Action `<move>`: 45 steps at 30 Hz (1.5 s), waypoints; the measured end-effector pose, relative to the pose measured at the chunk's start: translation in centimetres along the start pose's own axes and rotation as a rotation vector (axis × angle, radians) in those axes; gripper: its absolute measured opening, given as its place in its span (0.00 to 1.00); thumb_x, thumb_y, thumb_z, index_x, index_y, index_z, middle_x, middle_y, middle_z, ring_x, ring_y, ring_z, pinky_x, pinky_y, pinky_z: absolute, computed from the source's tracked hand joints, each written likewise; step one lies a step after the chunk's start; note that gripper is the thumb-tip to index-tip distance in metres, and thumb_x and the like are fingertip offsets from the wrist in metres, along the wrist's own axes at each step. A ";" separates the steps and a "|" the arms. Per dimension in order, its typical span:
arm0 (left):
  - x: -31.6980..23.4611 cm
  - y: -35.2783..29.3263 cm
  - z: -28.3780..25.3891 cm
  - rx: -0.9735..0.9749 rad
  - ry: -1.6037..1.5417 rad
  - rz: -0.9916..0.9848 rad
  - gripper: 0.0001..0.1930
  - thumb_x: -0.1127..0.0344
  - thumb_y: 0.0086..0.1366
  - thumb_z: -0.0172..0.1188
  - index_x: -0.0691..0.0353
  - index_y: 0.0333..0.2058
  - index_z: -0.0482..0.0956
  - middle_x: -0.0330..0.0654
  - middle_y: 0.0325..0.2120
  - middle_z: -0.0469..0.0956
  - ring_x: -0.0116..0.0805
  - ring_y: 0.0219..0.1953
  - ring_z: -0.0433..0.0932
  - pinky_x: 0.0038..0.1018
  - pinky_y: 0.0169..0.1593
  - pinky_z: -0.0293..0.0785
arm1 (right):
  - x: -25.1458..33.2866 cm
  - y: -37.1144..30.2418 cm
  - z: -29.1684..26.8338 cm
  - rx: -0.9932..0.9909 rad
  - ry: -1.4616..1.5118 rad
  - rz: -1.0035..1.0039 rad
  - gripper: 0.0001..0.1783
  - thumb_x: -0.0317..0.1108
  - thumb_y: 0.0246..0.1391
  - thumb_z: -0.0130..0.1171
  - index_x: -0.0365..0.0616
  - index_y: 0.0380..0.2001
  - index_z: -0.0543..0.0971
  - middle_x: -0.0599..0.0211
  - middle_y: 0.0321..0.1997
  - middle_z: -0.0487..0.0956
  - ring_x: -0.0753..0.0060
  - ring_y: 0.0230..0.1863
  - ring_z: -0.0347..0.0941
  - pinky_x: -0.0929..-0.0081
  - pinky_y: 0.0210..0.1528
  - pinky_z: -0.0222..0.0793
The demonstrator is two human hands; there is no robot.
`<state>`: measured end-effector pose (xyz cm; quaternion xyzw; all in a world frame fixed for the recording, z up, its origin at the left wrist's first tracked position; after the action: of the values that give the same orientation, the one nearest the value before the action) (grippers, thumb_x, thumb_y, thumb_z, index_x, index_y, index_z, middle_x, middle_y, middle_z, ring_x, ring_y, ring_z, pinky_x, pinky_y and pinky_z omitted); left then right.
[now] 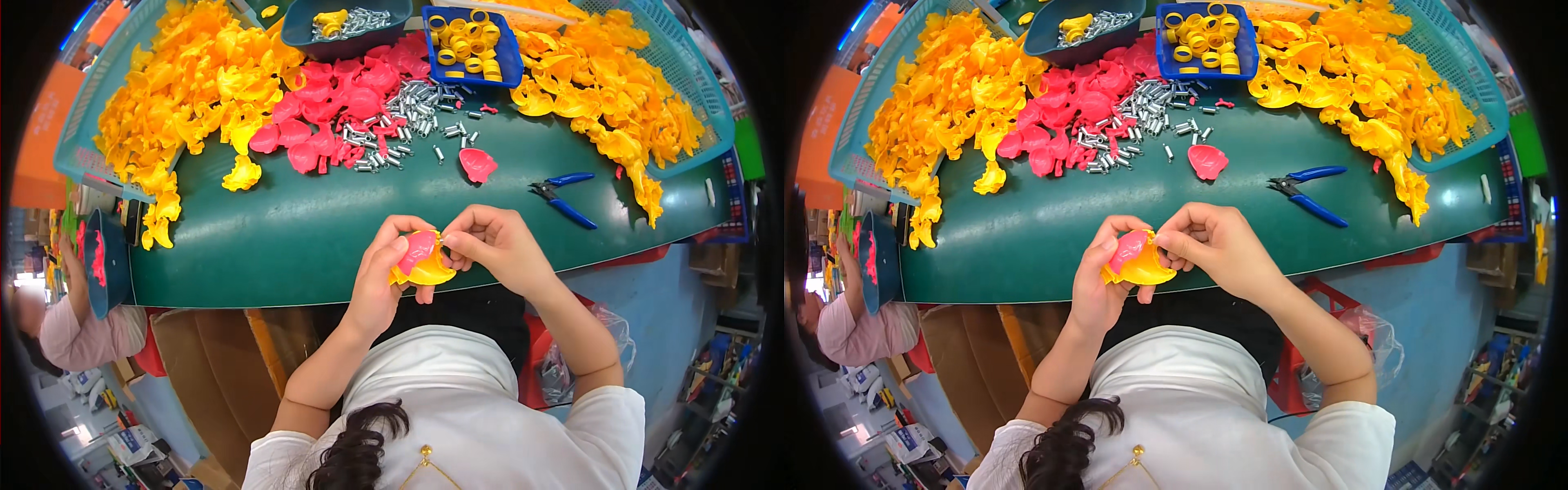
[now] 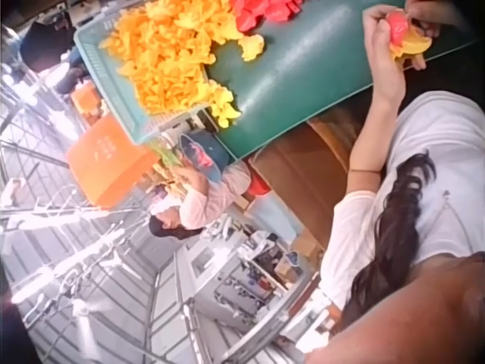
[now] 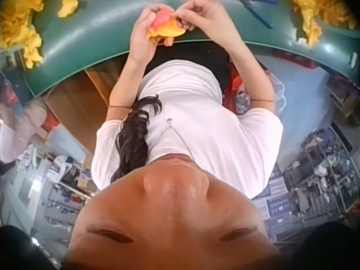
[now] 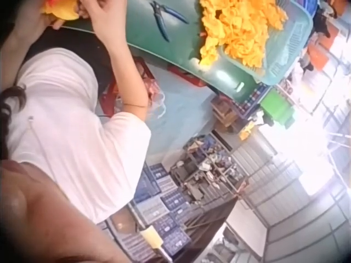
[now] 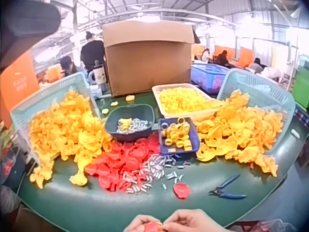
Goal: The recorder is assembling small plastic toy parts, fitting pink and yellow components together with white connectors.
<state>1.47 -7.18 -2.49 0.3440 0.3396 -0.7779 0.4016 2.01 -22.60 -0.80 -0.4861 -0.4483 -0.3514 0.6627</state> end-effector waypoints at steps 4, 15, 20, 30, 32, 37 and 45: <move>0.1 -0.1 0.2 -0.008 0.023 -0.001 0.19 0.53 0.67 0.45 0.63 0.46 0.66 0.46 0.32 0.76 0.30 0.20 0.75 0.21 0.23 0.72 | 0.0 -0.1 -0.5 0.044 0.055 0.027 0.09 0.31 0.58 0.59 0.34 0.37 0.78 0.66 0.29 0.80 0.80 0.29 0.76 0.84 0.32 0.72; 0.1 -0.2 0.3 0.031 0.063 0.072 0.18 0.53 0.68 0.42 0.64 0.43 0.66 0.50 0.31 0.78 0.28 0.19 0.74 0.20 0.20 0.68 | 1.1 -1.1 -0.1 -0.043 -0.113 -0.087 0.06 0.24 0.53 0.63 0.32 0.32 0.77 0.65 0.31 0.80 0.83 0.33 0.75 0.83 0.35 0.74; -0.7 0.2 0.6 0.159 -0.071 -0.063 0.17 0.55 0.67 0.39 0.64 0.41 0.66 0.52 0.28 0.78 0.29 0.18 0.74 0.20 0.18 0.66 | 2.2 -1.1 -0.3 -0.019 -0.256 -0.118 0.06 0.25 0.52 0.63 0.32 0.30 0.77 0.68 0.29 0.79 0.82 0.32 0.75 0.82 0.34 0.74; -0.2 0.7 1.2 0.145 -0.035 -0.139 0.20 0.51 0.64 0.41 0.65 0.38 0.67 0.54 0.24 0.77 0.30 0.12 0.70 0.19 0.12 0.62 | 1.8 -0.8 -1.0 0.074 -0.289 -0.079 0.08 0.28 0.51 0.66 0.35 0.28 0.78 0.67 0.28 0.80 0.82 0.30 0.75 0.82 0.32 0.73; 0.1 0.2 1.4 0.017 0.083 0.031 0.21 0.48 0.65 0.43 0.64 0.39 0.66 0.53 0.26 0.77 0.31 0.14 0.71 0.18 0.13 0.64 | 0.7 -0.6 -1.4 0.058 -0.163 0.002 0.08 0.29 0.51 0.66 0.36 0.28 0.78 0.67 0.28 0.80 0.83 0.30 0.75 0.82 0.32 0.73; 0.6 0.4 1.3 0.208 -0.084 -0.026 0.22 0.47 0.65 0.44 0.63 0.41 0.65 0.55 0.29 0.77 0.34 0.17 0.73 0.22 0.14 0.66 | 0.9 -0.6 -1.5 0.081 -0.025 -0.021 0.10 0.30 0.51 0.66 0.35 0.34 0.79 0.66 0.33 0.81 0.80 0.34 0.76 0.83 0.36 0.72; 1.3 0.3 0.0 0.172 -0.566 -0.155 0.28 0.55 0.68 0.43 0.63 0.62 0.57 0.55 0.56 0.67 0.50 0.46 0.76 0.32 0.42 0.75 | 5.6 3.0 -11.0 -0.846 -1.271 -0.677 0.14 0.28 0.49 0.63 0.43 0.41 0.79 0.61 0.40 0.80 0.58 0.48 0.74 0.66 0.49 0.69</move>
<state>1.14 -7.83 -3.65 0.1194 0.1725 -0.8969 0.3893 9.51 -32.47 2.10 -0.6386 -0.6889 -0.3291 -0.0966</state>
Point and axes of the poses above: each hand's wrist, its own y-axis towards the middle knuckle, its own z-axis out of the palm, x = y × z, the point moved 5 cm from there along y, towards the middle knuckle
